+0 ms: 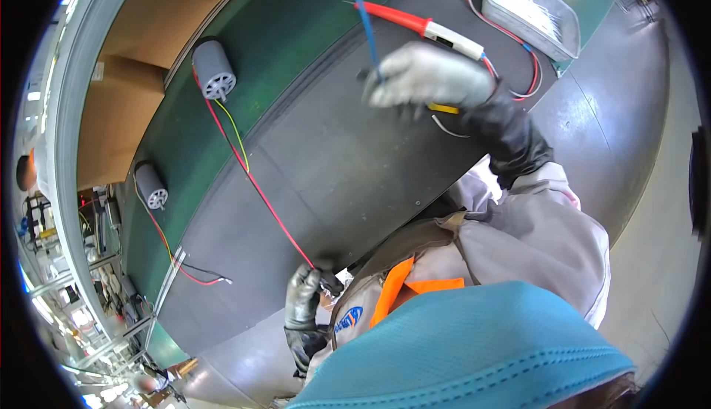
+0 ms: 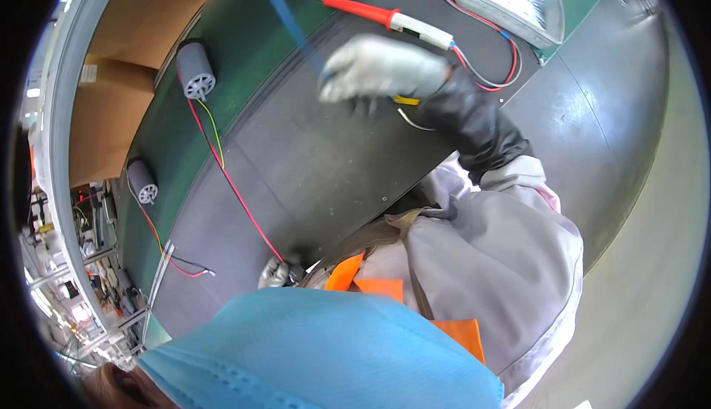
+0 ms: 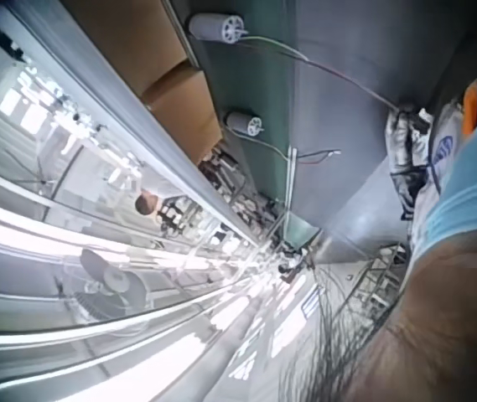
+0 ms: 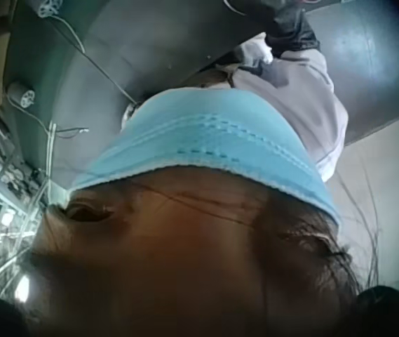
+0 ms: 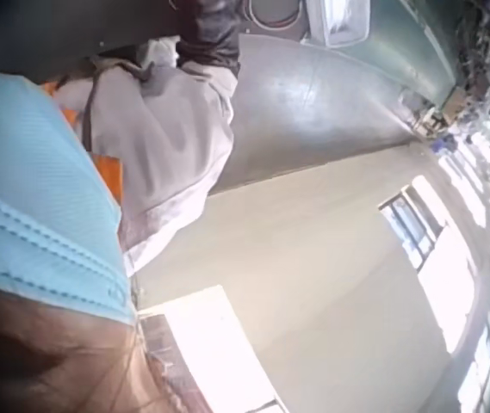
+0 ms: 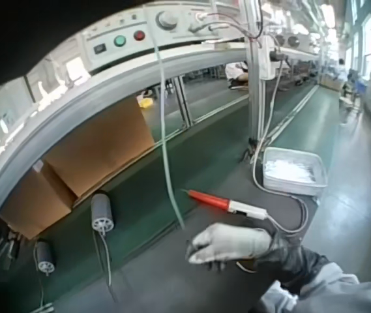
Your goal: Connecting and securing electrical wires to small electric motors at an assembly station.
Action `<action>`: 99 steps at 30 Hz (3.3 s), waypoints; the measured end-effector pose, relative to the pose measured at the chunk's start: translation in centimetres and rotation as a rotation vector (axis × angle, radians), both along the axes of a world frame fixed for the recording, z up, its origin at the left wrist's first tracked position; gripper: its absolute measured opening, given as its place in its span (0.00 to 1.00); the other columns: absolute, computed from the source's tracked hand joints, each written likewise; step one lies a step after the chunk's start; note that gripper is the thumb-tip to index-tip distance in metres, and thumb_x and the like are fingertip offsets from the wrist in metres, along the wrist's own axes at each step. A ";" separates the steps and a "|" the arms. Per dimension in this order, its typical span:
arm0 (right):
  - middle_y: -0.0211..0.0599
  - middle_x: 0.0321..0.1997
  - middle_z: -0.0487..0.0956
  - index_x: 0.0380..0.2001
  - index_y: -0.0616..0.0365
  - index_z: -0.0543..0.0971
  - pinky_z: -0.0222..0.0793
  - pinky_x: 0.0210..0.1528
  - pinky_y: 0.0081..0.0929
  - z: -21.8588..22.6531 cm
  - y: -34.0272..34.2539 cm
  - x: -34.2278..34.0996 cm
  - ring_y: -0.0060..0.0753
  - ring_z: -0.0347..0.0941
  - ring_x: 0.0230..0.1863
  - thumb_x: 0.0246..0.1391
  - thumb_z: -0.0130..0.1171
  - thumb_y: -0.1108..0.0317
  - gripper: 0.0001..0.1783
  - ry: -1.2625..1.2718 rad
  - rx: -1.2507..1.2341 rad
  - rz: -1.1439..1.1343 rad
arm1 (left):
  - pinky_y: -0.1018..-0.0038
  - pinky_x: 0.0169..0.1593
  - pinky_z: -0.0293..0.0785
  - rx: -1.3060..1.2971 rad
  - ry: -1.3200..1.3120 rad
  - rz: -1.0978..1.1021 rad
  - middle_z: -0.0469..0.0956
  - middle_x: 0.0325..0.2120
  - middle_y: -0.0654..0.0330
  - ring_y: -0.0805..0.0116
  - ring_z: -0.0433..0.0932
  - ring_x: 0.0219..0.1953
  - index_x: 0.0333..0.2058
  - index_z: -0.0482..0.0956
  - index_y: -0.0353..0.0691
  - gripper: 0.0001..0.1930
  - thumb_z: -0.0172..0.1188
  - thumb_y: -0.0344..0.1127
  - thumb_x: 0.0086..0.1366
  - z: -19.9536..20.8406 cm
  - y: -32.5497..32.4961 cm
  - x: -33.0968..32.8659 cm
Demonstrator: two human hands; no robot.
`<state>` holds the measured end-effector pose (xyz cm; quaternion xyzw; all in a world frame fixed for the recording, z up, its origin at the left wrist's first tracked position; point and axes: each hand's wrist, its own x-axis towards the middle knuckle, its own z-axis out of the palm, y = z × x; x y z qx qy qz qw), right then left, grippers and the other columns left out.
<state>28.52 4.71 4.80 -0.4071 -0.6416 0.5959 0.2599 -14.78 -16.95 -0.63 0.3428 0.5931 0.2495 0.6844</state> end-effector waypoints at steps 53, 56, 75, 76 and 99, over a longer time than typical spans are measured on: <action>0.34 0.51 0.84 0.60 0.60 0.79 0.75 0.51 0.21 -4.3 7.4 -2.4 0.19 0.79 0.45 0.57 0.65 0.72 0.26 -0.180 0.372 -0.362 | 0.46 0.65 0.71 0.761 -0.452 0.308 0.78 0.56 0.46 0.52 0.77 0.59 0.58 0.75 0.33 0.20 0.52 0.41 0.76 -4.7 16.0 14.4; 0.37 0.57 0.81 0.61 0.70 0.76 0.71 0.57 0.20 -3.3 11.3 -7.3 0.23 0.77 0.54 0.59 0.63 0.76 0.26 -0.136 0.284 -0.132 | 0.51 0.63 0.73 0.559 -0.796 0.455 0.78 0.56 0.48 0.55 0.77 0.58 0.58 0.75 0.33 0.19 0.51 0.41 0.77 -3.8 15.8 14.7; 0.52 0.39 0.85 0.50 0.57 0.84 0.76 0.45 0.38 -1.6 4.2 6.3 0.52 0.84 0.42 0.59 0.67 0.60 0.18 -0.806 0.643 -0.409 | 0.57 0.59 0.75 0.425 -0.881 0.458 0.79 0.52 0.50 0.59 0.80 0.52 0.56 0.75 0.31 0.20 0.53 0.42 0.76 -2.9 15.8 14.9; 0.53 0.41 0.84 0.49 0.57 0.84 0.76 0.47 0.40 -3.2 3.6 8.7 0.52 0.83 0.45 0.59 0.66 0.60 0.18 -0.920 0.647 -0.460 | 0.57 0.59 0.75 0.434 -0.877 0.443 0.79 0.52 0.50 0.59 0.80 0.52 0.56 0.75 0.31 0.20 0.53 0.42 0.76 -2.8 15.8 14.9; 0.48 0.33 0.83 0.48 0.56 0.82 0.77 0.40 0.44 -3.7 -2.2 -1.0 0.50 0.82 0.36 0.65 0.57 0.52 0.19 -0.329 0.586 -0.047 | 0.51 0.61 0.73 0.617 1.880 0.514 0.70 0.62 0.41 0.42 0.72 0.62 0.64 0.70 0.34 0.31 0.64 0.45 0.68 0.1 9.3 -6.3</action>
